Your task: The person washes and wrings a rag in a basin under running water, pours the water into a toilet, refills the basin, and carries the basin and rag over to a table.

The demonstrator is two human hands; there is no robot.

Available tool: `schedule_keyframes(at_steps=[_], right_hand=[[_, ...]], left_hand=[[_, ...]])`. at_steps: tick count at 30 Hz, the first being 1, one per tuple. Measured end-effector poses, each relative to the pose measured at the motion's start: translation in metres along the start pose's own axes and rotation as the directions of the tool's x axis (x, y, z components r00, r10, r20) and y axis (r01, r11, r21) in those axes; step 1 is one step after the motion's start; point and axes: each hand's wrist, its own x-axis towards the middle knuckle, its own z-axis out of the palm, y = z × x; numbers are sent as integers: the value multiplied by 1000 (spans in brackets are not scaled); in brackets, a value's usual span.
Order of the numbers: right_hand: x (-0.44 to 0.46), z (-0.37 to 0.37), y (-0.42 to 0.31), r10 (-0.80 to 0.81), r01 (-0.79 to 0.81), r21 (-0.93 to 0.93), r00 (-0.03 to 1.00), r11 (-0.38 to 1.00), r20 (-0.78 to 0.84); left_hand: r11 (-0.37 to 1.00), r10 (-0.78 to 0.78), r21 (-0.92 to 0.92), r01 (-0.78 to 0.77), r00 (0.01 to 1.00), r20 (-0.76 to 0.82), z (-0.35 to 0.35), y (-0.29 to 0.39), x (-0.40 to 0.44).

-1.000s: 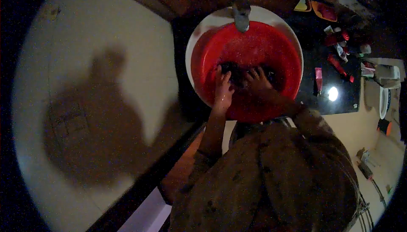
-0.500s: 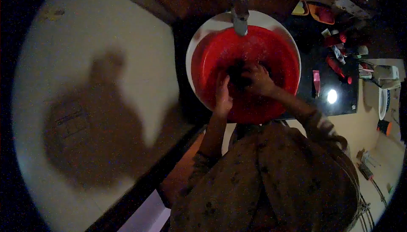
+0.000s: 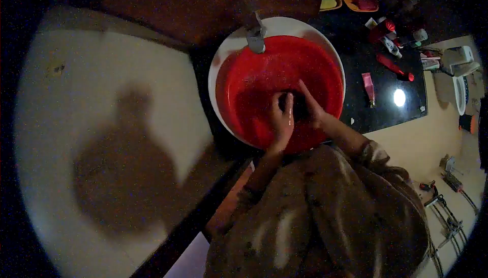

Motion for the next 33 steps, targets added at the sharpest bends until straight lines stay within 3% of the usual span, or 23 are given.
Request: schedule_keyframes(at_steps=[1, 3, 4, 5, 7, 8, 9, 10, 12, 14, 16, 18, 19, 22, 23, 25, 26, 27, 28, 29, 30, 31, 33], right_hand=[[15, -6, 4, 5, -5, 2, 1000, 1000, 2], [52, -12, 16, -294, 295, -31, 955, 955, 40], [56, -11, 20, -286, 287, -30, 957, 957, 41], [46, 7, 18, -402, 395, -154, 916, 906, -15], [21, 30, 18, -500, 476, -276, 866, 835, -20], [23, 31, 16, -629, 564, -511, 775, 649, 56], [31, 32, 17, -715, 601, -696, 676, 393, 179], [33, 30, 18, -710, 598, -698, 680, 394, 183], [34, 25, 23, -754, 453, -847, 444, -278, 485], [32, 24, 19, -693, 535, -745, 356, -399, 627], [28, 27, 18, -616, 597, -615, 242, -515, 750], [24, 32, 21, -679, 740, -573, 221, -351, 700], [24, 30, 20, -681, 739, -575, 219, -351, 699], [19, 24, 9, -631, 742, -594, 307, -310, 712], [8, 28, 1, -522, 666, -619, 382, -416, 763], [-2, 16, -6, -425, 578, -626, 459, -524, 780], [0, 3, -3, -450, 700, -689, 563, -185, 693], [2, -4, 1, -426, 725, -665, 666, 178, 612], [5, -9, 6, -438, 729, -661, 660, 177, 610], [4, -9, 11, -415, 539, -581, 842, 610, 346], [3, -8, 14, -243, 264, -319, 964, 910, 103], [4, -6, 17, -251, 271, -309, 962, 912, 103], [2, 16, 22, -305, 305, -94, 952, 948, 15]], left_hand=[[1000, -3, 4, 3, 1000, -2, 1, -2, -2], [985, -44, -165, 46, 999, 10, 4, -3, -4], [948, -203, -260, 183, 978, -53, 8, -1, -4], [948, -208, -260, 186, 976, -61, 10, 1, -1], [657, -587, -629, 415, 806, -81, 4, 16, -5], [654, -591, -633, 413, 802, -86, 7, 3, 0], [490, -549, -791, 366, 835, 46, 9, -25, 8], [295, -469, -896, 332, 867, 167, 12, -46, 12], [169, -346, -917, 362, 893, 289, 11, -72, 18], [48, -192, -912, 408, 900, 392, 10, -97, 24], [-65, 165, -892, 448, 886, 433, 10, -115, 31], [-86, 28, -886, 455, 890, 455, 6, -98, 24], [-110, -121, -883, 456, 876, 467, 3, -87, 18], [5, -186, -855, 519, 841, 509, -10, -46, 11], [11, -184, -852, 524, 838, 513, -11, -49, 7], [426, -461, -836, 345, 878, 128, -7, -55, 1], [431, -454, -832, 350, 881, 135, -9, -47, 0], [764, -249, -627, 152, 966, -70, -14, -33, 0], [947, 33, -307, -90, 982, -188, -19, -19, 0], [948, 40, -305, -94, 983, -177, -21, -13, -1], [936, 351, 13, -352, 931, -104, -24, -8, -3], [751, 602, 295, -591, 796, 60, -25, -1, -6], [762, 584, 265, -590, 804, 110, -17, 13, -15]])
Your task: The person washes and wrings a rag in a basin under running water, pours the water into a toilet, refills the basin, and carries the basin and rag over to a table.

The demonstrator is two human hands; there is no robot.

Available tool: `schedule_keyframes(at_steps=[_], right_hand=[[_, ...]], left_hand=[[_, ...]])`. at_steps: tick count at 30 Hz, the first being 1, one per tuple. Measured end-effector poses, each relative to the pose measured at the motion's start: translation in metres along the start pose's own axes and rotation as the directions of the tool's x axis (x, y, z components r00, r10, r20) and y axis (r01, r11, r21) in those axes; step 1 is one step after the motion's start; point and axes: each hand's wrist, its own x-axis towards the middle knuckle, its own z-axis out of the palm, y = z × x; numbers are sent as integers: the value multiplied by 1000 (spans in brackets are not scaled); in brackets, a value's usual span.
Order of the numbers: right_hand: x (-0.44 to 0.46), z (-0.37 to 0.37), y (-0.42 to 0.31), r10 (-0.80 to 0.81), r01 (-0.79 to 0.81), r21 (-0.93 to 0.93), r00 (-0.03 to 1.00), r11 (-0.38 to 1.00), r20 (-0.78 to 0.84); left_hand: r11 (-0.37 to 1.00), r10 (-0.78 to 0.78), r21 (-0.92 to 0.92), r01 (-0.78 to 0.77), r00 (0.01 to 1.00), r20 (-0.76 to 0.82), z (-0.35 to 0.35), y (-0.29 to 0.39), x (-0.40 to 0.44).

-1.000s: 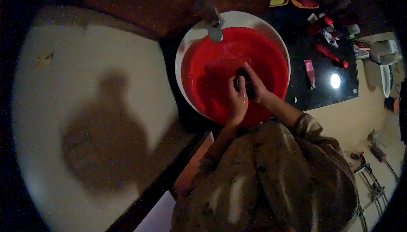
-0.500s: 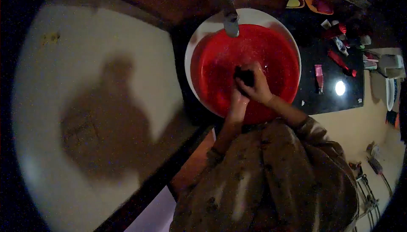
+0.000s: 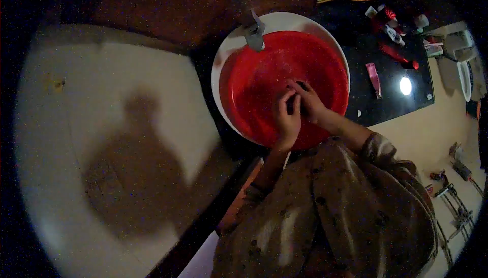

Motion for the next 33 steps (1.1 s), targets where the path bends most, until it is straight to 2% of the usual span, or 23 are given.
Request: schedule_keyframes(at_steps=[1, 2, 3, 4, 5, 6, 7, 8, 10, 12, 13, 15, 16, 18, 19, 21, 22, 24, 28, 30, 31, 32, 33], right_hand=[[-4, 10, -1, -155, 152, -92, 988, 984, -23], [-1, 13, 3, -155, 153, -82, 988, 985, -25], [2, 15, 6, -519, 501, -408, 852, 763, 75], [5, 17, 9, -746, 705, -627, 602, 332, 283], [-7, 30, -3, -729, 718, -693, 506, 60, 461], [-16, 37, -12, -729, 719, -692, 505, 60, 462], [-24, 42, -18, -630, 746, -634, 396, -204, 668], [-25, 46, -17, -469, 731, -514, 297, -449, 832], [-30, 56, -16, -401, 724, -417, 209, -550, 892], [-40, 69, -20, -213, 662, -141, -28, -736, 977], [-40, 72, -19, -215, 662, -142, -29, -735, 976], [-36, 74, -13, 63, 612, 60, -16, -789, 998], [-34, 74, -12, 64, 612, 60, -17, -788, 998], [-30, 72, -10, 277, 444, 268, -46, -855, 960], [-27, 70, -8, 276, 445, 268, -47, -854, 960], [-17, 60, 5, 317, 374, 288, 18, -882, 948], [-7, 53, 15, 315, 375, 286, 16, -882, 949], [19, 32, 42, 361, 256, 342, 27, -904, 932], [43, -7, 70, 451, 406, 384, 82, -829, 889], [45, -22, 65, 534, 505, 415, 111, -757, 838], [43, -28, 58, 540, 507, 421, 107, -752, 835], [27, -23, 36, 453, 652, 278, 112, -705, 885], [12, -17, 15, 363, 773, 134, 132, -620, 923]], left_hand=[[900, -366, -310, 308, 918, -152, 4, 8, 4], [624, -704, -615, 483, 690, -172, 6, 14, 10], [219, -908, -811, 542, 417, 34, -1, 15, 22], [219, -909, -807, 549, 416, 36, -2, -4, 20], [11, -800, -855, 518, 518, 304, -1, -35, 8], [-204, -601, -836, 509, 609, 518, -14, -29, 22], [-225, -701, -755, 616, 436, 565, -26, -19, 28], [-203, -637, -762, 615, 508, 580, -39, -4, 45], [-177, -569, -768, 616, 572, 590, -58, -4, 62], [35, -190, -554, 832, 549, 814, -69, -18, 82], [36, -191, -552, 833, 548, 814, -68, -25, 92], [-55, 9, -232, 971, 233, 972, -63, -34, 108], [-55, 8, -233, 971, 234, 972, -59, -35, 114], [408, -50, -34, 912, 60, 997, -53, -25, 125], [408, -52, -33, 912, 59, 997, -47, -22, 126], [800, -135, 120, 588, -19, 991, -32, -14, 121], [799, -138, 124, 588, -21, 990, -24, -11, 118], [970, -202, 208, 127, -59, 978, -7, -7, 108], [994, -108, 105, 41, 68, 992, 33, -74, 58], [753, -269, 116, 647, 143, 952, 15, -68, 59], [585, -274, -29, 810, 231, 933, -1, -65, 59], [579, -279, -29, 815, 231, 932, -11, -66, 57], [293, -164, -252, 922, 308, 937, -20, -67, 53]])
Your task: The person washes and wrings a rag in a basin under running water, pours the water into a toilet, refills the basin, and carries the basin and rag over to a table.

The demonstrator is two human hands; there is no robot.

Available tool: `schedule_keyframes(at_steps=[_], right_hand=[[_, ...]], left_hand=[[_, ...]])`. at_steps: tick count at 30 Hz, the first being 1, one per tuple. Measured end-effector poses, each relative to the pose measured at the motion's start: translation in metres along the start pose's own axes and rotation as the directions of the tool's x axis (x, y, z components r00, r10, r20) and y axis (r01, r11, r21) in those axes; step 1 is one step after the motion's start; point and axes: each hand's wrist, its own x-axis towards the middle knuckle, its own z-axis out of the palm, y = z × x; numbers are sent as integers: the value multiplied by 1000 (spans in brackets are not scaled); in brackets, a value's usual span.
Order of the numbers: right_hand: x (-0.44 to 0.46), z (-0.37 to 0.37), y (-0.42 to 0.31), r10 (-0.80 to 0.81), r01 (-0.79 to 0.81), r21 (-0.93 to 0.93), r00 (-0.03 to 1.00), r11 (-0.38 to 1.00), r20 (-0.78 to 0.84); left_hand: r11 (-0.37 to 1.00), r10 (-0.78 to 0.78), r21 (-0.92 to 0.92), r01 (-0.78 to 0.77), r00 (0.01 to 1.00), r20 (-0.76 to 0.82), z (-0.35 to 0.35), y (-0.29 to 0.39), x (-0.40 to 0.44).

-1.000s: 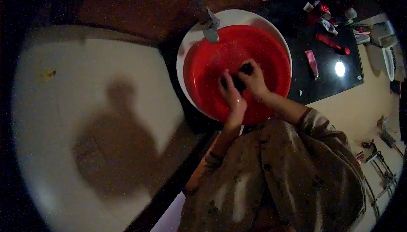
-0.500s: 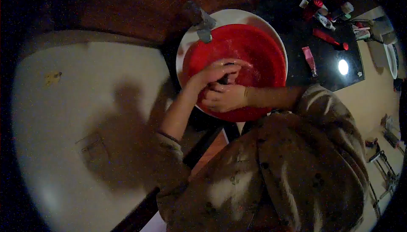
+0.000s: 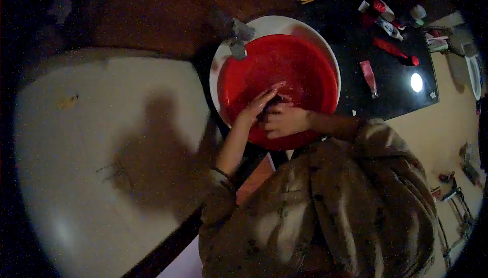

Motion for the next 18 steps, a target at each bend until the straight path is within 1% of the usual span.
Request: schedule_keyframes(at_steps=[1, 2, 3, 4, 5, 6, 7, 8, 9, 10, 11, 12, 13, 14, 15, 16, 17, 18], right_hand=[[-2, -23, 1, -18, 18, 11, 1000, 1000, -2], [-5, -47, 5, 179, -161, 112, 968, 981, -175], [-8, -68, 11, 375, -311, 236, 871, 921, -317], [-17, -86, 16, 449, -370, 277, 832, 887, -326], [-32, -95, 22, 523, -428, 319, 786, 845, -329], [-50, -96, 29, 623, -561, 273, 727, 781, -290], [-70, -95, 38, 716, -683, 216, 648, 697, -259], [-91, -90, 49, 801, -792, 168, 539, 588, -261], [-109, -82, 60, 867, -880, 120, 415, 459, -275], [-125, -72, 68, 864, -879, 116, 419, 463, -279], [-137, -61, 73, 882, -877, 218, 354, 429, -311], [-140, -53, 75, 899, -863, 319, 284, 391, -334], [-141, -44, 75, 900, -864, 320, 281, 389, -334], [-140, -37, 71, 948, -857, 421, 210, 296, -239], [-138, -33, 69, 980, -839, 507, 144, 196, -141], [-134, -34, 69, 979, -841, 506, 136, 194, -151], [-128, -39, 71, 995, -933, 354, 88, 67, 45], [-123, -41, 72, 974, -984, 171, -2, -42, 228]], left_hand=[[926, 136, -360, -113, 990, 38, 1, -7, -10], [811, 585, -42, -584, 811, 24, -10, -38, -13], [803, 596, -36, -595, 803, 9, -24, -64, -19], [872, 483, 208, -443, 849, -213, -35, -86, -28], [897, 383, 388, -211, 809, -446, -37, -97, -37], [890, 117, -295, -348, 798, -591, 0, -56, -50], [953, 279, 92, -288, 719, -637, 5, -65, -73], [871, 450, 462, -168, 650, -613, 10, -76, -97], [726, 574, 687, 38, 517, -635, 21, -72, -113], [524, 701, 805, 279, 396, -593, 33, -64, -124], [524, 702, 804, 280, 393, -594, 39, -63, -129], [890, 455, 441, -114, 267, -849, 42, -64, -133], [859, 94, -74, -506, 299, -950, 43, -68, -139], [862, 94, -75, -501, 304, -948, 35, -80, -146], [950, 63, -42, -308, 325, -944, 22, -94, -153], [995, 35, 0, -104, 338, -940, 10, -108, -159], [995, 45, 10, -101, 350, -936, 8, -110, -162], [987, 141, 88, -134, 466, -874, 6, -113, -164]])
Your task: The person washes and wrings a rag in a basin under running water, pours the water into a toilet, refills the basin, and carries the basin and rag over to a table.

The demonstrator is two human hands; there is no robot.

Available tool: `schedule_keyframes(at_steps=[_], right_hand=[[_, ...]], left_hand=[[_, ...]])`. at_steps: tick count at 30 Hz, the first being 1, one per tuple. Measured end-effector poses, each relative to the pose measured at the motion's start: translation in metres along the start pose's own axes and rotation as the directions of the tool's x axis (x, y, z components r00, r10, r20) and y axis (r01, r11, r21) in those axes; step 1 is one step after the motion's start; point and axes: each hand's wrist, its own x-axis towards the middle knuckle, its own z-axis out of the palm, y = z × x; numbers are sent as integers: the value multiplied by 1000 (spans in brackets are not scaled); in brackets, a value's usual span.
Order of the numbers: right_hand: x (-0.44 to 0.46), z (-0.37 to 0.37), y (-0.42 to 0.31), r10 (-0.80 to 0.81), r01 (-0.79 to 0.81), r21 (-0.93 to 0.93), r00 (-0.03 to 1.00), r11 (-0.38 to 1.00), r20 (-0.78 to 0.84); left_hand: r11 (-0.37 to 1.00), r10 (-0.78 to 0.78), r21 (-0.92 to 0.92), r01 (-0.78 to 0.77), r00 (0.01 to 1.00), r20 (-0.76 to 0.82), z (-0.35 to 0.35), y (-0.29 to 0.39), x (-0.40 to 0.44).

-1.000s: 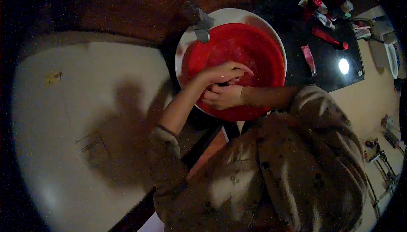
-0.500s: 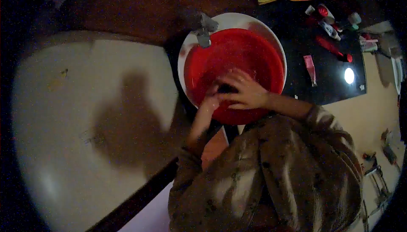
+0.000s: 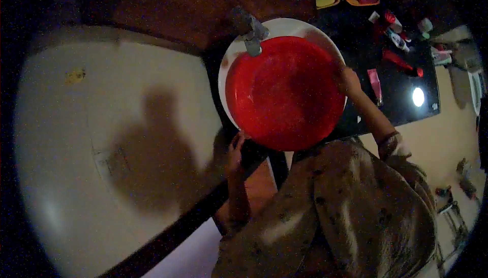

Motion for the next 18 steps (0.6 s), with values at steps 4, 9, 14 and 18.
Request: schedule_keyframes(at_steps=[4, 9, 14, 18], right_hand=[[15, 21, 14, 3, -1, 23, 995, 1000, -104], [15, 15, 13, 29, -5, 126, 981, 992, -190], [18, 20, 16, -14, 92, 282, 963, 955, -268], [2, 12, 10, 0, 98, 322, 956, 942, -292]], left_hand=[[983, -73, -160, 88, 993, 95, -1, -17, 39], [984, 149, -156, -81, 855, 496, -19, 3, 30], [897, 388, -403, -180, 756, 527, -12, 20, 24], [920, 353, -340, -194, 789, 503, -12, 21, 18]])
